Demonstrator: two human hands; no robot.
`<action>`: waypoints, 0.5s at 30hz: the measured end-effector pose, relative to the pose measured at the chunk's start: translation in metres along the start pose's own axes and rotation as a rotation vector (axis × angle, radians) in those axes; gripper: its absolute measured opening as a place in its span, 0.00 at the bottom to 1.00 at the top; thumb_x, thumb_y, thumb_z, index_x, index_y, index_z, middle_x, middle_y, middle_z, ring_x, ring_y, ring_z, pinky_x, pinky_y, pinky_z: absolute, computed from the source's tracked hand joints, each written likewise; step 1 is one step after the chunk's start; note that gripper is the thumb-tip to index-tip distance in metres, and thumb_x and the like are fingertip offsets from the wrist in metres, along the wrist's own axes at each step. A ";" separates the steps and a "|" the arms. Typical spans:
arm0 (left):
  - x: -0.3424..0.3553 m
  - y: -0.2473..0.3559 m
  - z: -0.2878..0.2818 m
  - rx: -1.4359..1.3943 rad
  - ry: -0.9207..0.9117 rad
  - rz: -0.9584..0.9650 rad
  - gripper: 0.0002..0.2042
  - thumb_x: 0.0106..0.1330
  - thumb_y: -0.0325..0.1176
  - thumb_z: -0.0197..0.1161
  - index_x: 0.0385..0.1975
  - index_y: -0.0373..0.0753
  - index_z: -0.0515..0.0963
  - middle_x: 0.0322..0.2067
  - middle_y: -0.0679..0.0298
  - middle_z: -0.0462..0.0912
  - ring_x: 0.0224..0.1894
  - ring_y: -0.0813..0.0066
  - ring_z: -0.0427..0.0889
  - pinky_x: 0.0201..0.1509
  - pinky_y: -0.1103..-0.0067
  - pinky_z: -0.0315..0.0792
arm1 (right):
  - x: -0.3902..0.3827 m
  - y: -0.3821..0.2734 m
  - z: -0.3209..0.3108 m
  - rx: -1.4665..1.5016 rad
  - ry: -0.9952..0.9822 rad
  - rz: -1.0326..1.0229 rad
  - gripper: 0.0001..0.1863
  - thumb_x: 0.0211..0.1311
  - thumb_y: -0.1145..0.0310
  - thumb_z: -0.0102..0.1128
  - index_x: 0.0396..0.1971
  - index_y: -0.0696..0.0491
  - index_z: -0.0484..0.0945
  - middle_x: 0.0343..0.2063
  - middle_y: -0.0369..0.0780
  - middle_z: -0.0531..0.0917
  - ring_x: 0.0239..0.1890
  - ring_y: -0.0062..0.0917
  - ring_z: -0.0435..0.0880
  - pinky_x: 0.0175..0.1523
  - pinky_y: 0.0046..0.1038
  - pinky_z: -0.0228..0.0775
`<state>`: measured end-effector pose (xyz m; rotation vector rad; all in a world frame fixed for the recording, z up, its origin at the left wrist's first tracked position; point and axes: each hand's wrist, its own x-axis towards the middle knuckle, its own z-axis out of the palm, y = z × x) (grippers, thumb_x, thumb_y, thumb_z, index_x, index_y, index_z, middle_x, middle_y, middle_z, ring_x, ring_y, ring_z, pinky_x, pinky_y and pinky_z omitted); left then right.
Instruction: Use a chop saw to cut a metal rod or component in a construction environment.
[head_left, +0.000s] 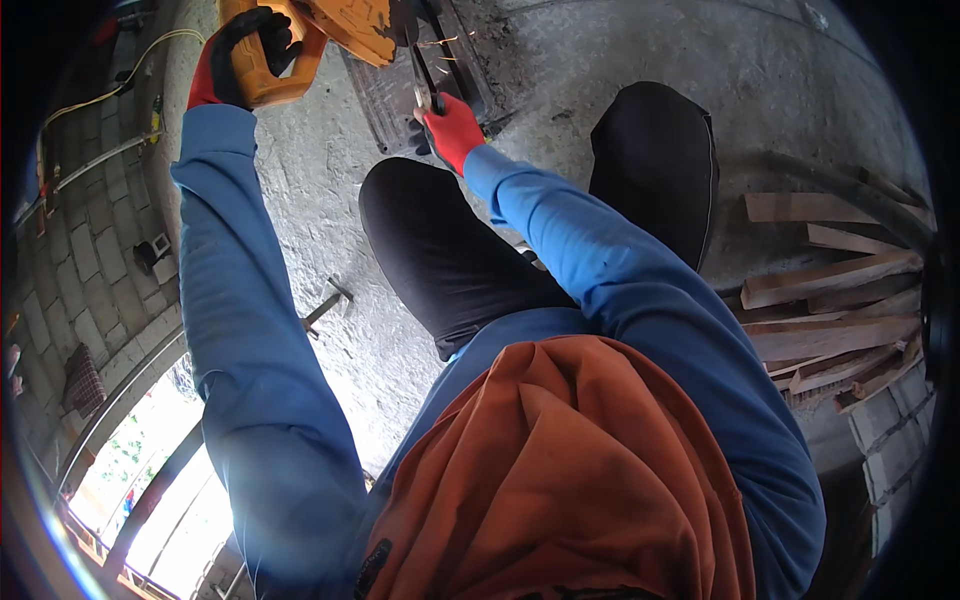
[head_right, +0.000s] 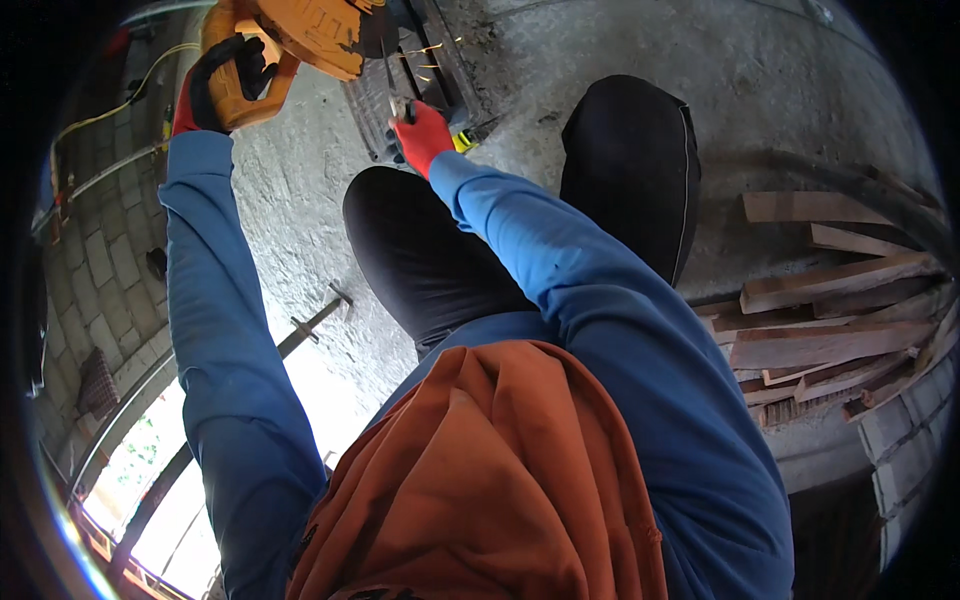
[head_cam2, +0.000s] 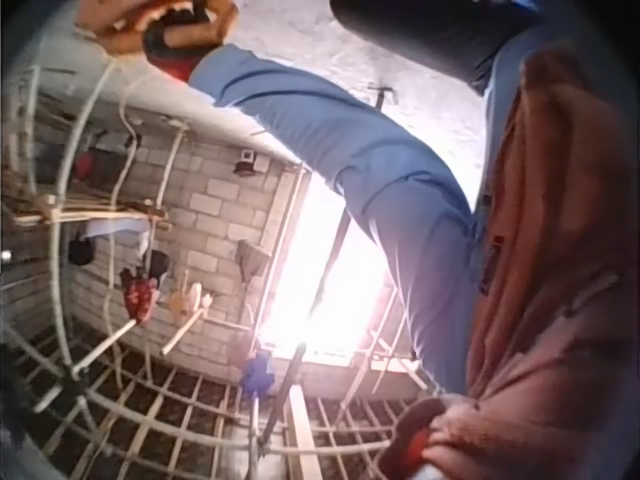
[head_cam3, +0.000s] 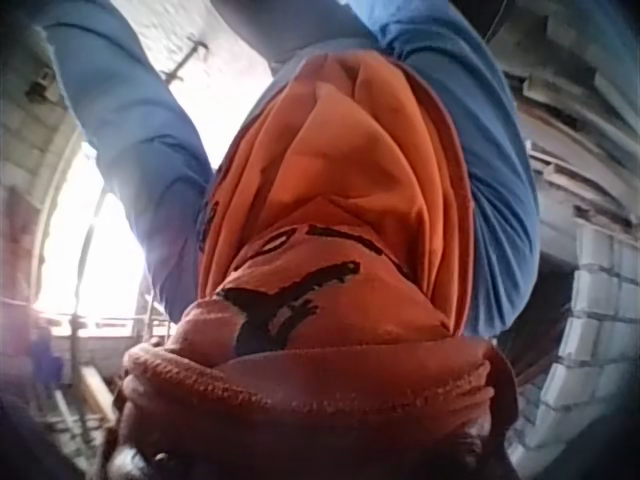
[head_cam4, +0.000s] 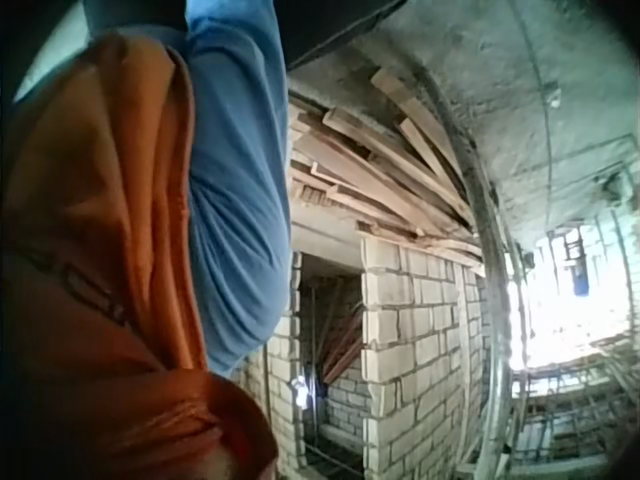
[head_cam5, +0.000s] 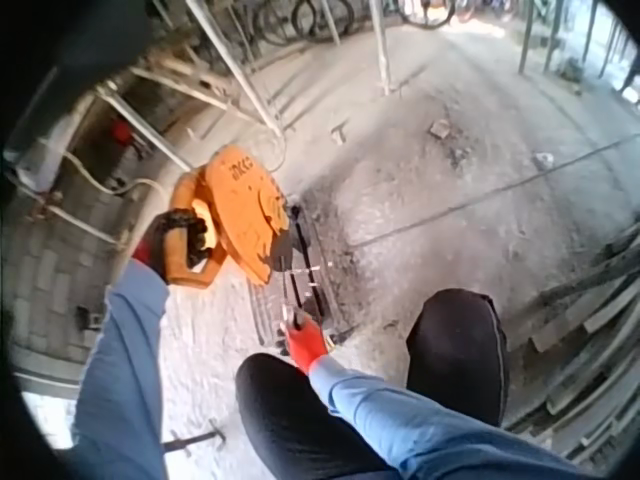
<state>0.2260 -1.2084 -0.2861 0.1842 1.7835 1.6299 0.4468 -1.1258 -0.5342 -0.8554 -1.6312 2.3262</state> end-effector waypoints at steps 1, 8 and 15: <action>-0.004 0.004 -0.004 -0.009 0.010 -0.011 0.15 0.64 0.36 0.61 0.47 0.34 0.78 0.36 0.59 0.84 0.37 0.67 0.83 0.50 0.67 0.77 | -0.011 -0.004 0.003 0.006 -0.008 0.000 0.11 0.59 0.65 0.62 0.35 0.57 0.78 0.27 0.44 0.82 0.31 0.31 0.79 0.40 0.33 0.70; 0.004 -0.001 -0.008 -0.049 0.035 -0.029 0.18 0.60 0.39 0.65 0.47 0.36 0.78 0.37 0.57 0.82 0.40 0.65 0.83 0.53 0.64 0.78 | -0.021 0.003 -0.002 0.086 -0.019 0.023 0.11 0.59 0.66 0.62 0.36 0.58 0.78 0.27 0.43 0.81 0.31 0.32 0.78 0.40 0.33 0.69; 0.011 0.003 -0.004 0.001 -0.004 -0.081 0.15 0.64 0.34 0.61 0.47 0.35 0.78 0.41 0.57 0.84 0.41 0.65 0.84 0.54 0.66 0.77 | 0.042 -0.001 0.002 0.046 0.024 -0.016 0.12 0.57 0.64 0.64 0.34 0.58 0.79 0.27 0.45 0.82 0.32 0.34 0.80 0.41 0.35 0.70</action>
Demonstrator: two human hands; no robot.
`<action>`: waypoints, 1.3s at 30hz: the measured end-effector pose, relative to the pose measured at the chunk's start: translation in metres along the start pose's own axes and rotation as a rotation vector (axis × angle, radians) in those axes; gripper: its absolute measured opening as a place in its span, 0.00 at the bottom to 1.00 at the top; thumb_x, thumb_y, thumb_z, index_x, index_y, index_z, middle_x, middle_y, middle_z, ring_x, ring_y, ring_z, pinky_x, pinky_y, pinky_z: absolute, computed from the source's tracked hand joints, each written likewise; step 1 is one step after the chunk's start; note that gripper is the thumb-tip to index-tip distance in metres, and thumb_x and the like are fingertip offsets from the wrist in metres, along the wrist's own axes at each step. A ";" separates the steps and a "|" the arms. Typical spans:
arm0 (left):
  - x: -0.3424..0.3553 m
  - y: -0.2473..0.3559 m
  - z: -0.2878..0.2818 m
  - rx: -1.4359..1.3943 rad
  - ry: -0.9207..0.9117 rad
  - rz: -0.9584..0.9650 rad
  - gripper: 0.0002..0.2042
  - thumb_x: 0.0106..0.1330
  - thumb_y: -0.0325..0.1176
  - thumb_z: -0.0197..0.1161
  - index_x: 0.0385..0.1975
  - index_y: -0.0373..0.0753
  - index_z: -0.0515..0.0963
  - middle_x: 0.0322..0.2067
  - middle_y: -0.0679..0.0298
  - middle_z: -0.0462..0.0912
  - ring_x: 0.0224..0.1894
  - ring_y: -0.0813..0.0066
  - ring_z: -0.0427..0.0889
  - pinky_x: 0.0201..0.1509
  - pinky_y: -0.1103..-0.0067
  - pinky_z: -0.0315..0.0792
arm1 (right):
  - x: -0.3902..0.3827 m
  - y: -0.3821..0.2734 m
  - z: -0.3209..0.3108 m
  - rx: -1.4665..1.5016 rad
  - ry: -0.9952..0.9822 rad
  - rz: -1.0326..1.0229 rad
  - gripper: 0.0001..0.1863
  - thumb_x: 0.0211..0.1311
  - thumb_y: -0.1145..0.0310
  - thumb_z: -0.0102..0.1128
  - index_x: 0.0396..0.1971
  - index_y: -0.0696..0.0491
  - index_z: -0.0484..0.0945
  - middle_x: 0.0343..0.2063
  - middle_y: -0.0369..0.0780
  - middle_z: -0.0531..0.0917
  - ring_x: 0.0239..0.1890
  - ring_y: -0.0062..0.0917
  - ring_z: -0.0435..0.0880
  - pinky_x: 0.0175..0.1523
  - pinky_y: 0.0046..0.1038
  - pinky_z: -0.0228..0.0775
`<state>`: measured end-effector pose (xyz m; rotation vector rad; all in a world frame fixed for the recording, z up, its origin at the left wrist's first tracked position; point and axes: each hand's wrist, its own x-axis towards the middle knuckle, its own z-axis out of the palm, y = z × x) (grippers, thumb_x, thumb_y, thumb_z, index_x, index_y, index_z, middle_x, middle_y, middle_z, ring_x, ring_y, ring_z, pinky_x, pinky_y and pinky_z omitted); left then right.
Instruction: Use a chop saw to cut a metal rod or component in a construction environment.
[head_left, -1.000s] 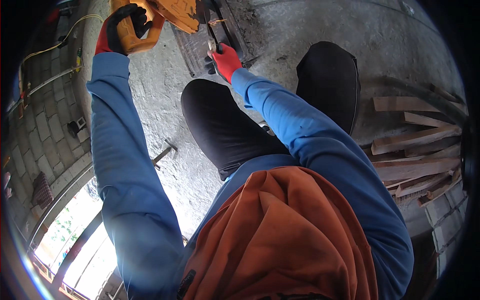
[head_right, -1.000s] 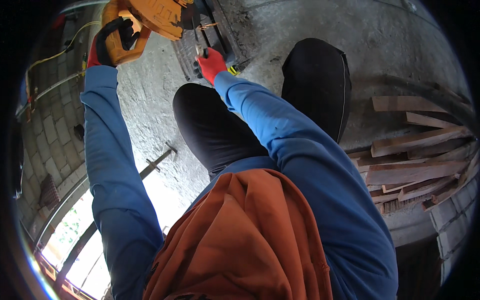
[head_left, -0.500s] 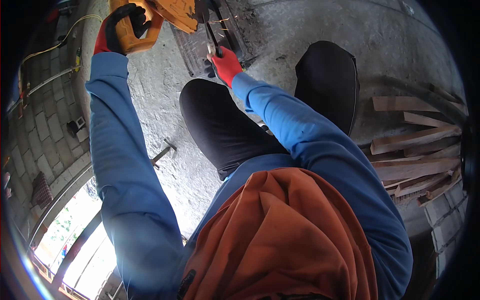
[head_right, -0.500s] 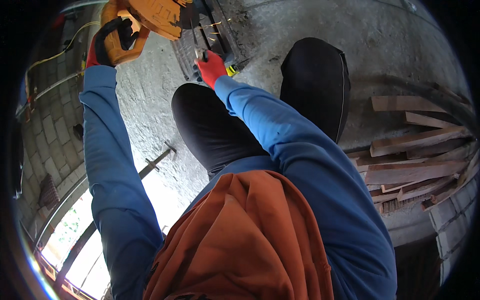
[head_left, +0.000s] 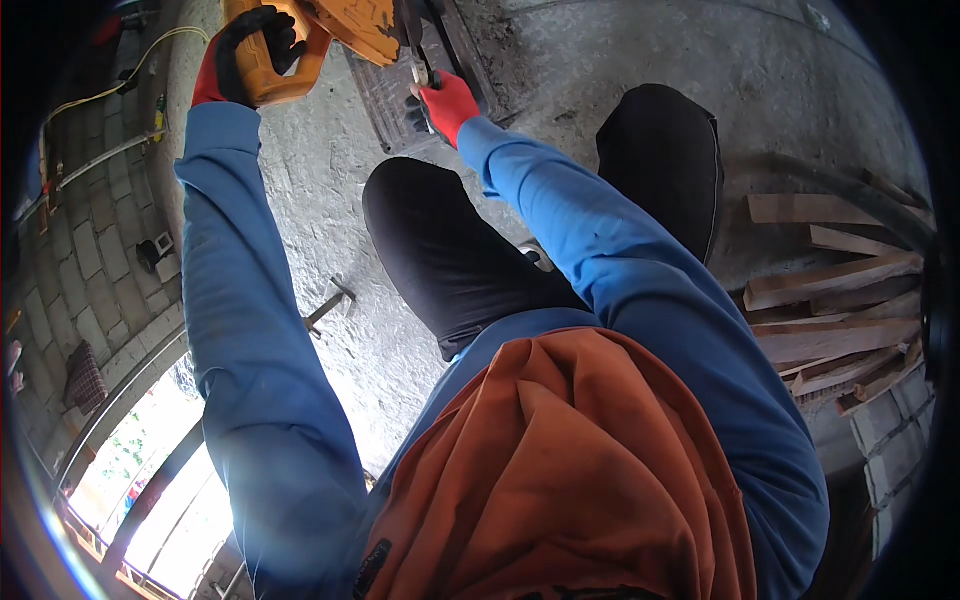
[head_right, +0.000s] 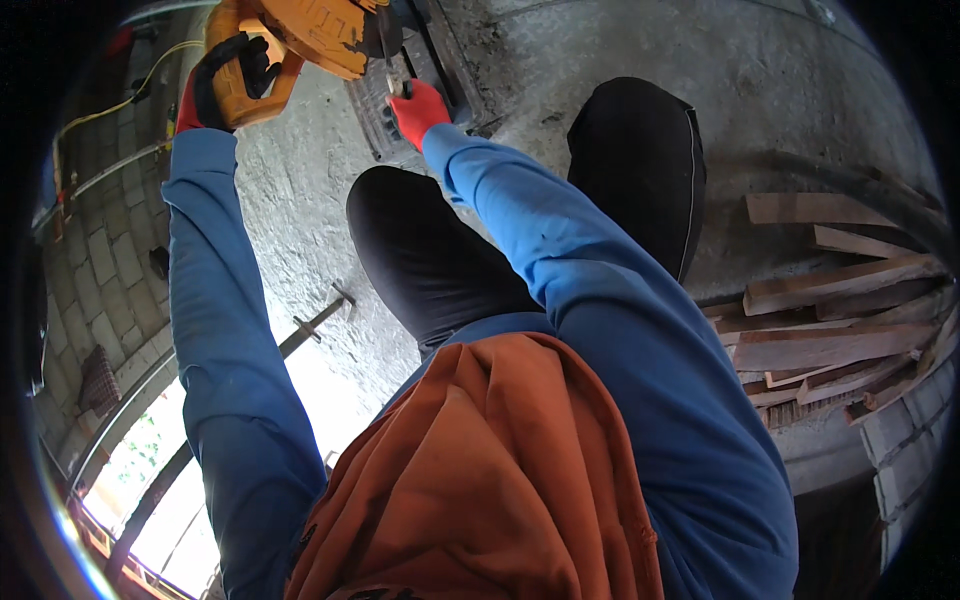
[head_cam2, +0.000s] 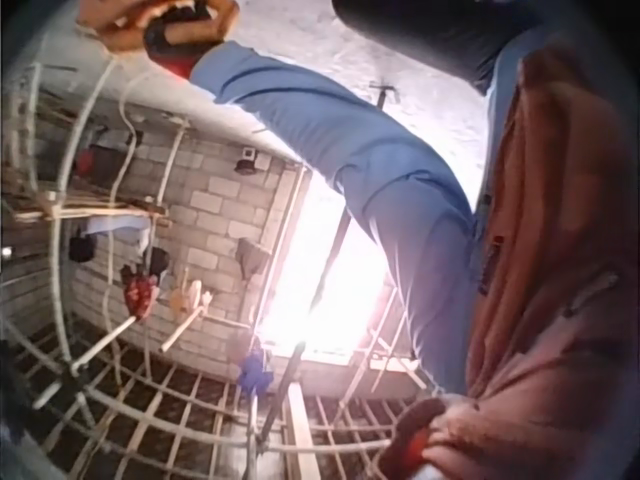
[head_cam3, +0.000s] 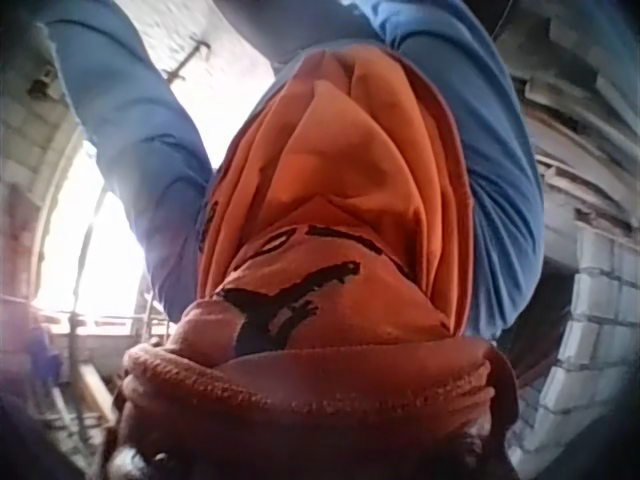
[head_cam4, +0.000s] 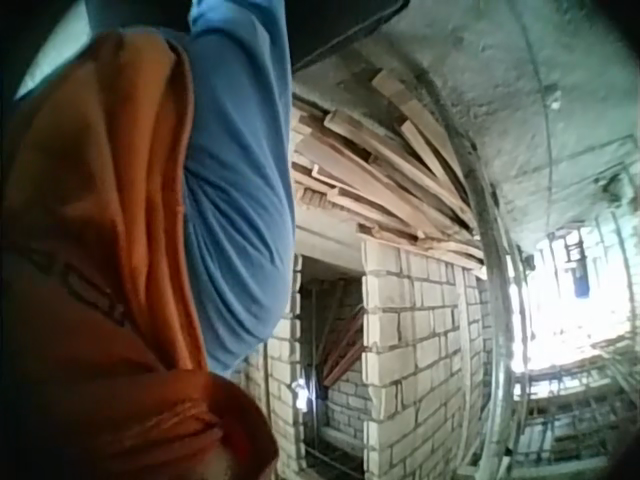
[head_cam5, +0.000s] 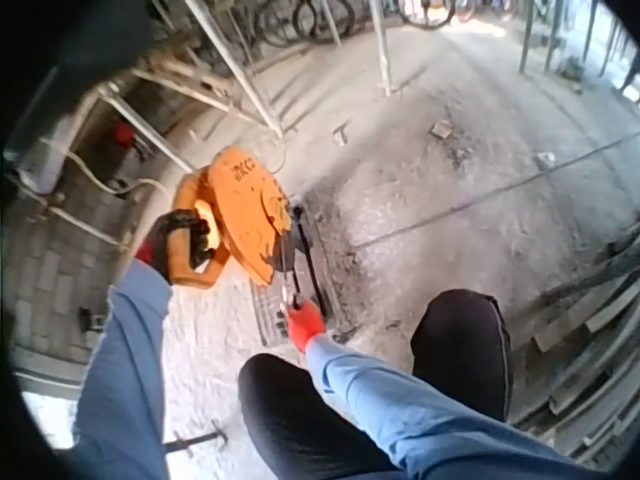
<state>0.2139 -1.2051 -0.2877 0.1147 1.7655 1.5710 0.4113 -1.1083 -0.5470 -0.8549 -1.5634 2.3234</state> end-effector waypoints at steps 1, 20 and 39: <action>-0.002 -0.004 0.003 -0.033 0.008 0.009 0.15 0.64 0.35 0.61 0.48 0.35 0.78 0.42 0.57 0.84 0.42 0.65 0.84 0.53 0.67 0.77 | 0.004 -0.002 0.001 -0.051 -0.010 -0.006 0.12 0.57 0.64 0.64 0.34 0.57 0.79 0.27 0.45 0.82 0.33 0.34 0.81 0.41 0.34 0.70; -0.005 -0.006 -0.011 -0.018 -0.001 0.046 0.17 0.61 0.39 0.64 0.46 0.36 0.78 0.37 0.59 0.81 0.40 0.65 0.83 0.52 0.66 0.79 | -0.035 -0.009 0.001 0.053 -0.044 0.037 0.08 0.59 0.68 0.63 0.32 0.58 0.78 0.23 0.39 0.80 0.27 0.23 0.75 0.37 0.31 0.68; -0.010 -0.008 -0.013 -0.102 0.028 0.051 0.15 0.65 0.34 0.60 0.50 0.37 0.77 0.44 0.58 0.82 0.45 0.63 0.82 0.55 0.63 0.76 | -0.037 0.004 0.005 -0.003 -0.067 0.059 0.13 0.57 0.64 0.63 0.37 0.57 0.80 0.31 0.45 0.84 0.36 0.37 0.83 0.44 0.34 0.71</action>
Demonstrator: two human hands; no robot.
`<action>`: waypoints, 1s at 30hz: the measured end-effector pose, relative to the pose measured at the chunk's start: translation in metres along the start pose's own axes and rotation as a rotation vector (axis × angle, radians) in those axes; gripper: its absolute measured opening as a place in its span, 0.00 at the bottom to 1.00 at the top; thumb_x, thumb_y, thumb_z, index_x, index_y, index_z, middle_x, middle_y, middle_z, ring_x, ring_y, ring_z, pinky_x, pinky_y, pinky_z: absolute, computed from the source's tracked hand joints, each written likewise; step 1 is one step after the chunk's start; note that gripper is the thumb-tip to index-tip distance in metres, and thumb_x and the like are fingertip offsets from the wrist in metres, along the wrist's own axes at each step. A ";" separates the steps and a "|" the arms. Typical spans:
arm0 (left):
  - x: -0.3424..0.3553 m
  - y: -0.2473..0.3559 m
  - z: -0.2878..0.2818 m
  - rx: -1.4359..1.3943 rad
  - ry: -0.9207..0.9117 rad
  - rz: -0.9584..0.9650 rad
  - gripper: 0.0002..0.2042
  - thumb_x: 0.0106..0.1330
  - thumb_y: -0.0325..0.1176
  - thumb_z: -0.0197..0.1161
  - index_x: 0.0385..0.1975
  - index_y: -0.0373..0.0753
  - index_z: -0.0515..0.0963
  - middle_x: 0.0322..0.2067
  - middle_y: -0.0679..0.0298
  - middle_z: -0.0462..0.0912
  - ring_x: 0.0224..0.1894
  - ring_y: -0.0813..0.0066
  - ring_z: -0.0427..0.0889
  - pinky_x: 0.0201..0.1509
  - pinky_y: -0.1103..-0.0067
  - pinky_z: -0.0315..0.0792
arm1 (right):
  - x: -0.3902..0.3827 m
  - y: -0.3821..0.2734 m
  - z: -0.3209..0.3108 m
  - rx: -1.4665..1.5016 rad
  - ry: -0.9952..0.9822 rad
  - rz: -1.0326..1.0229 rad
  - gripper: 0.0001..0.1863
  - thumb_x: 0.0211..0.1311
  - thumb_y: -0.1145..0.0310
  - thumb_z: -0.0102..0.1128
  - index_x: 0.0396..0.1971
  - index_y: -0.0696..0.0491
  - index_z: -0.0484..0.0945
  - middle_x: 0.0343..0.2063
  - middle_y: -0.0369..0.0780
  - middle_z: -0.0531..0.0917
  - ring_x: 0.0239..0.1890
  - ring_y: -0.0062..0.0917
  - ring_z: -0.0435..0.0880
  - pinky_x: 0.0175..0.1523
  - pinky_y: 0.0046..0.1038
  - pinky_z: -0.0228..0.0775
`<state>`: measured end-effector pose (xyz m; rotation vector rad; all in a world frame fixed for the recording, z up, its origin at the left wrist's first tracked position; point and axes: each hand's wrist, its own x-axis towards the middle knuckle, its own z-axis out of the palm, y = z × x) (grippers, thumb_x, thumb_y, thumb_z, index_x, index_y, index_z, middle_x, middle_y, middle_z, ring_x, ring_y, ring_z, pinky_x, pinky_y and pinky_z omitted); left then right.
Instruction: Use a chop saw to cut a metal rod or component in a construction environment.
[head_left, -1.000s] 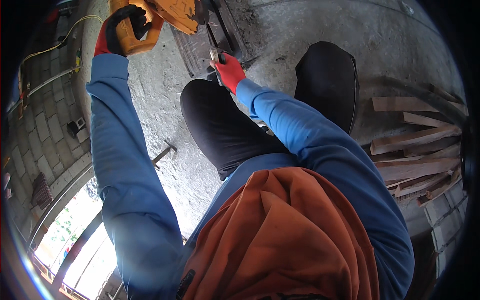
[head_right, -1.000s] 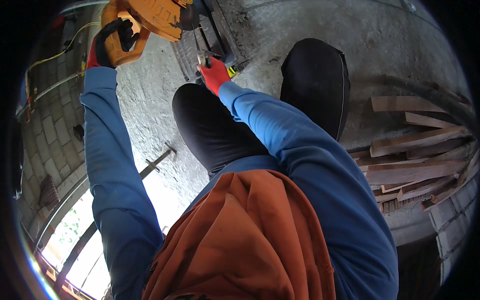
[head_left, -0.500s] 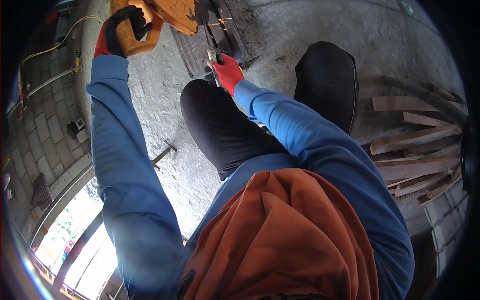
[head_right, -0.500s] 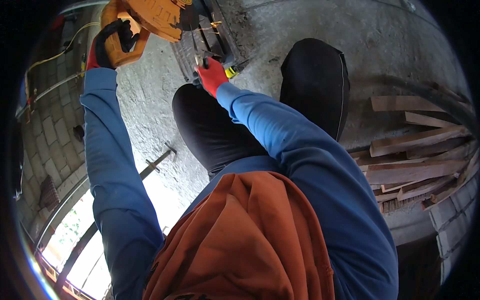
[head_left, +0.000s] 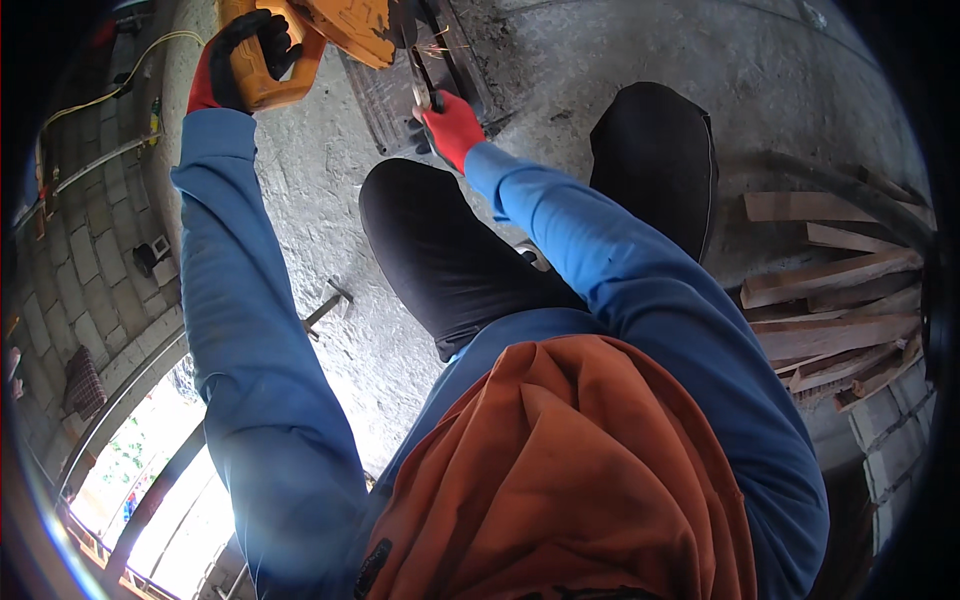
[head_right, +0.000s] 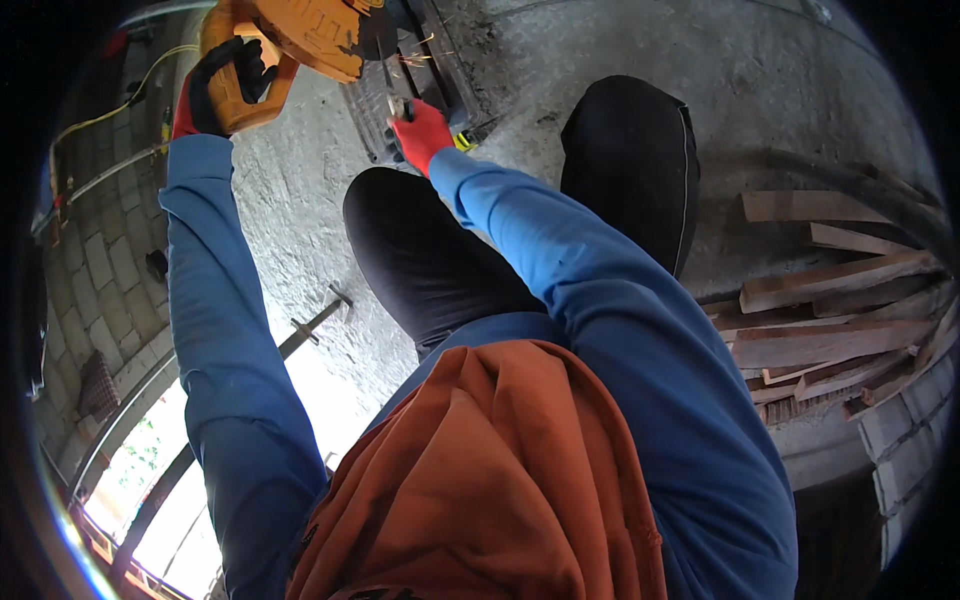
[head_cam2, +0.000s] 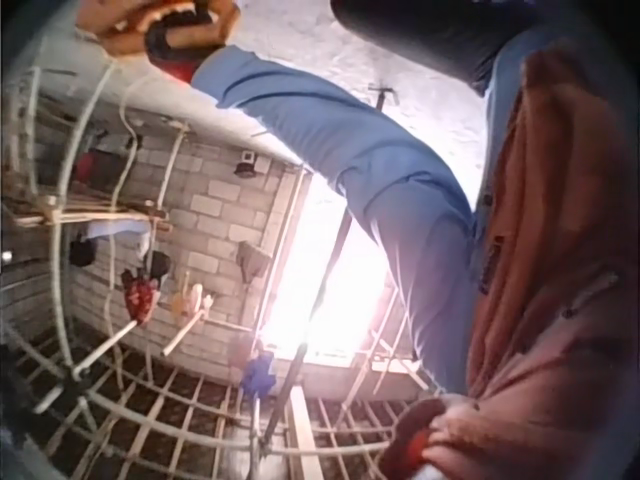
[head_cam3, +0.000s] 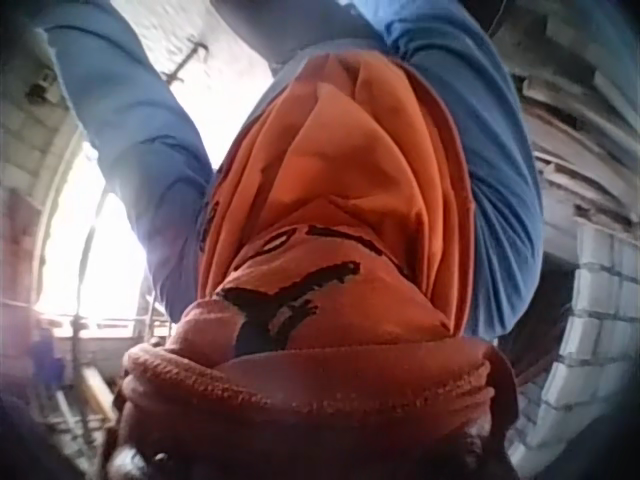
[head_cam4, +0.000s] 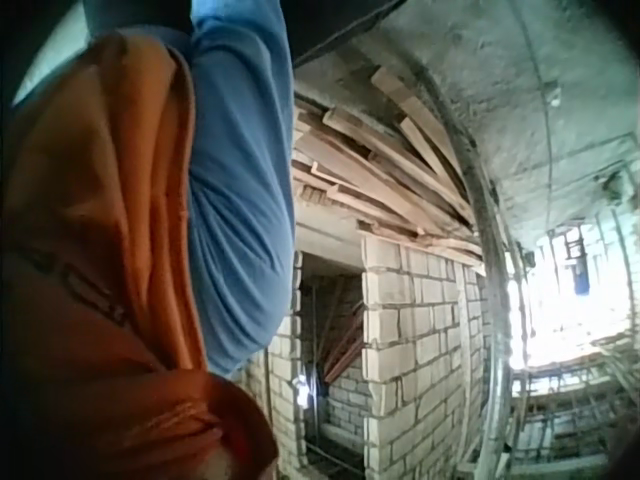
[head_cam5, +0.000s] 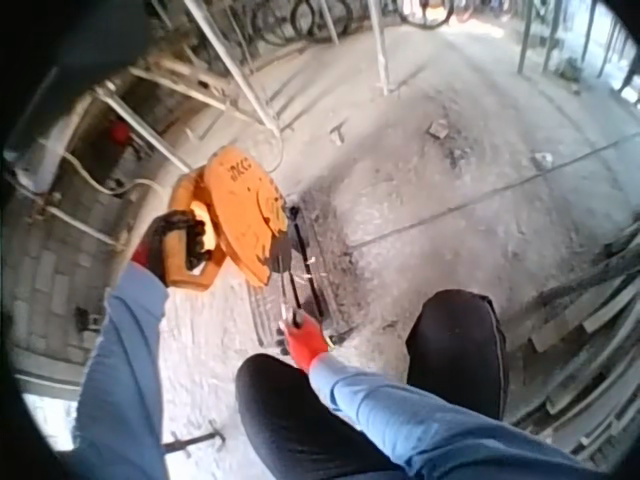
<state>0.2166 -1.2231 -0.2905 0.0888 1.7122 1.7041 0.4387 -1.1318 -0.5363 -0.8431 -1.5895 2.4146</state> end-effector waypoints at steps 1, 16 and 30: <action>0.000 0.001 0.000 0.007 -0.007 -0.006 0.16 0.65 0.34 0.60 0.50 0.37 0.77 0.44 0.58 0.83 0.45 0.63 0.82 0.55 0.64 0.76 | -0.002 0.000 -0.002 -0.002 0.000 -0.001 0.13 0.57 0.64 0.63 0.37 0.57 0.80 0.31 0.45 0.84 0.36 0.37 0.83 0.44 0.34 0.71; -0.002 0.007 -0.009 0.003 -0.063 -0.050 0.15 0.65 0.35 0.61 0.48 0.37 0.77 0.40 0.59 0.83 0.41 0.65 0.83 0.52 0.66 0.77 | -0.011 -0.009 0.009 -0.013 0.009 -0.021 0.14 0.56 0.63 0.63 0.36 0.57 0.79 0.30 0.48 0.83 0.35 0.37 0.82 0.43 0.35 0.71; 0.009 -0.005 0.013 0.053 -0.018 0.028 0.15 0.60 0.37 0.67 0.43 0.36 0.79 0.33 0.62 0.83 0.35 0.70 0.83 0.49 0.69 0.79 | -0.063 -0.020 -0.022 0.285 -0.078 0.081 0.08 0.62 0.67 0.61 0.37 0.55 0.79 0.25 0.38 0.80 0.25 0.21 0.80 0.30 0.26 0.74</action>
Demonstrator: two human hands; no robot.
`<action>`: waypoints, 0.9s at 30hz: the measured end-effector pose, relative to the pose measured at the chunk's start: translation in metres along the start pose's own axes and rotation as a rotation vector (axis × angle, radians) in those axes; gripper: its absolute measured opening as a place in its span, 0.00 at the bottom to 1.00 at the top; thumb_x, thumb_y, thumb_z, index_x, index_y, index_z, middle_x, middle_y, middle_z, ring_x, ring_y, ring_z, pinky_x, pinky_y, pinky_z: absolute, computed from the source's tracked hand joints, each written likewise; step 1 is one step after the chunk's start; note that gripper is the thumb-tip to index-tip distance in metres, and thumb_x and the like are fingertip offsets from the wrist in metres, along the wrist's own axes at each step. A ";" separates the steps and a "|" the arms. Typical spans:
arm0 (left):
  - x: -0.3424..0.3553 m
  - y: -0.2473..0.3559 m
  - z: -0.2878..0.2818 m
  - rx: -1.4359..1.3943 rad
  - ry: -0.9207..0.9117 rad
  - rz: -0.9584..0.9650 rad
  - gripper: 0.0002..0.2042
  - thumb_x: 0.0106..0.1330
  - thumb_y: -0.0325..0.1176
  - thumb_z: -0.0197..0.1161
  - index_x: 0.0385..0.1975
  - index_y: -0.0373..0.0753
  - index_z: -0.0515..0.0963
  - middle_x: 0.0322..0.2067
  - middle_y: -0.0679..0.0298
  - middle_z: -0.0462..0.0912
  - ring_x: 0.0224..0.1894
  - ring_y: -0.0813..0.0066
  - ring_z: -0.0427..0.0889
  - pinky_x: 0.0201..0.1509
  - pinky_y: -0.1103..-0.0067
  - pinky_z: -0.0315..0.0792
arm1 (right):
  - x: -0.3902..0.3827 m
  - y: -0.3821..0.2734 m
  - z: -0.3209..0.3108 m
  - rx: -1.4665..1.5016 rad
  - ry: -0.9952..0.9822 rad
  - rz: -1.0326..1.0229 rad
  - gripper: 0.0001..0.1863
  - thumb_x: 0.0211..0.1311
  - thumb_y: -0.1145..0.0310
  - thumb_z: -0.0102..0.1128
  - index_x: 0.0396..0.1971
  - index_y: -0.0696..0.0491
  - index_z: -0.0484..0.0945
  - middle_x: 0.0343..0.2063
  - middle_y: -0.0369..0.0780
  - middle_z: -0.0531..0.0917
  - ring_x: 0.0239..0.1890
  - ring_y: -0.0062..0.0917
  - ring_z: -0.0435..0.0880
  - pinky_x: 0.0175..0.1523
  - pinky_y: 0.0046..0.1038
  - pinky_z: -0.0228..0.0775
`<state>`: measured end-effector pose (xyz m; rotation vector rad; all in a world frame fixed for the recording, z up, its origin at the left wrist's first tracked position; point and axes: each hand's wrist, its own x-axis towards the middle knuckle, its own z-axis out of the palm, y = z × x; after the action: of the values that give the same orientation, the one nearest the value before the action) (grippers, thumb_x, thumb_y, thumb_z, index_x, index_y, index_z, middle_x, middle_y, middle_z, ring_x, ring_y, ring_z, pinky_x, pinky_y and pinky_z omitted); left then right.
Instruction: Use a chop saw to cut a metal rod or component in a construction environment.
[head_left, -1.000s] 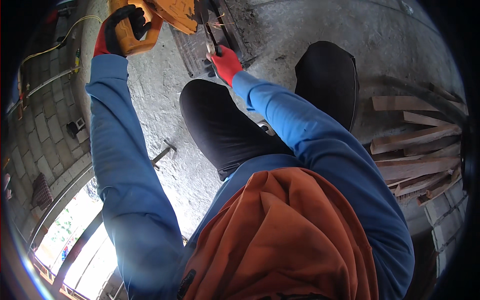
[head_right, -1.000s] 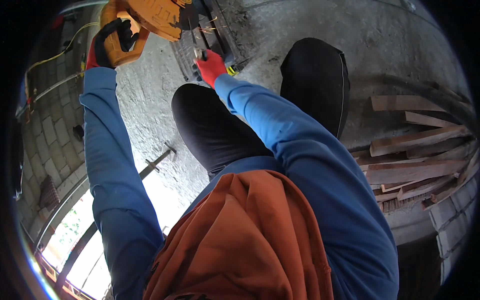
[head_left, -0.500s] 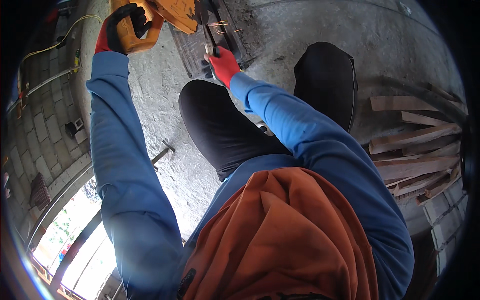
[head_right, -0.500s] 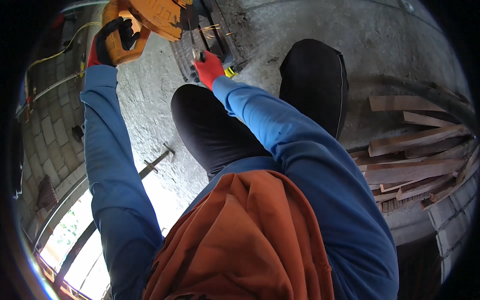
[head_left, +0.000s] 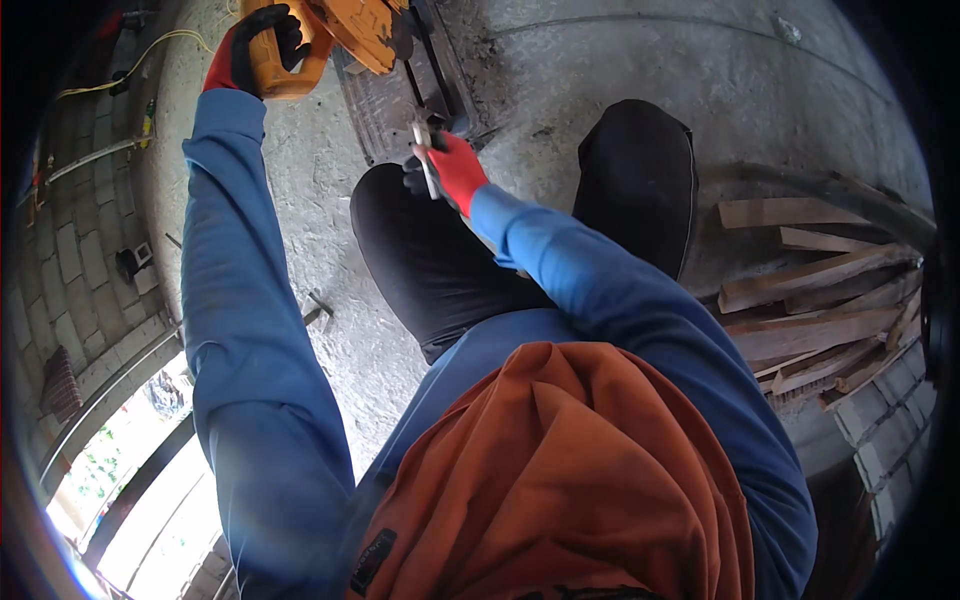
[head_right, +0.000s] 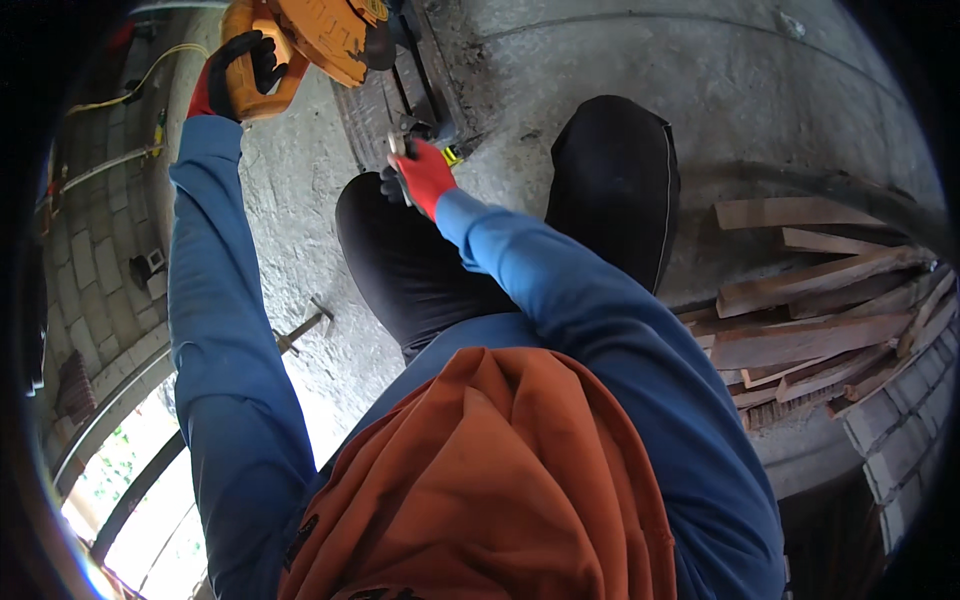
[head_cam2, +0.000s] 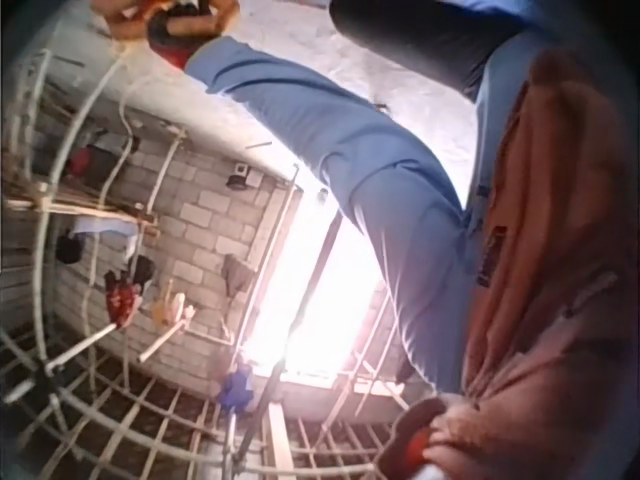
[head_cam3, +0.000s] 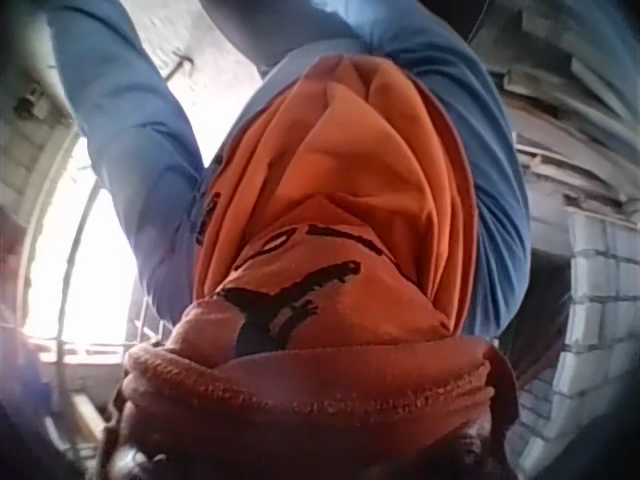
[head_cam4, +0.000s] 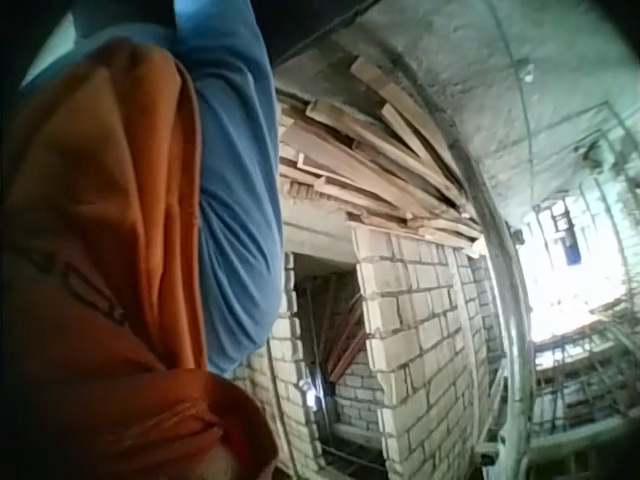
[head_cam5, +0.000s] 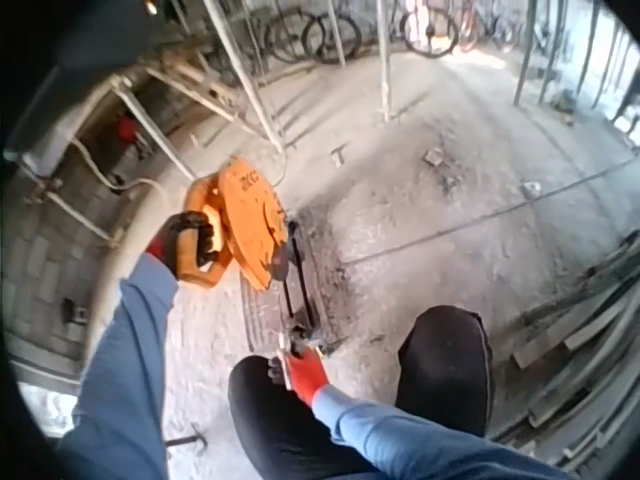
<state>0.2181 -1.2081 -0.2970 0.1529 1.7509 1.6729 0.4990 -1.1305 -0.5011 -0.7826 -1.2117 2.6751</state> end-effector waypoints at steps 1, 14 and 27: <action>-0.009 0.003 0.000 0.017 0.033 0.025 0.15 0.60 0.37 0.67 0.42 0.36 0.79 0.33 0.62 0.83 0.34 0.70 0.83 0.48 0.69 0.79 | -0.020 -0.017 0.000 0.094 -0.017 0.156 0.09 0.63 0.67 0.60 0.40 0.55 0.77 0.27 0.39 0.81 0.23 0.23 0.80 0.32 0.29 0.78; -0.010 -0.004 0.014 -0.038 0.053 0.014 0.20 0.53 0.42 0.74 0.41 0.41 0.77 0.27 0.65 0.76 0.26 0.71 0.78 0.39 0.71 0.81 | -0.142 -0.198 -0.076 0.191 -0.064 -0.106 0.18 0.72 0.55 0.47 0.44 0.55 0.73 0.21 0.34 0.75 0.13 0.15 0.68 0.18 0.19 0.60; -0.017 0.001 0.023 -0.035 0.099 0.000 0.16 0.56 0.42 0.71 0.40 0.44 0.77 0.25 0.71 0.73 0.25 0.79 0.74 0.34 0.75 0.78 | -0.198 -0.252 -0.071 0.149 0.044 -0.207 0.22 0.72 0.52 0.46 0.45 0.57 0.72 0.14 0.33 0.70 0.08 0.13 0.60 0.17 0.18 0.52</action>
<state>0.2427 -1.1975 -0.2873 0.0546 1.7922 1.7367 0.6757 -0.9700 -0.2757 -0.6517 -1.0083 2.5307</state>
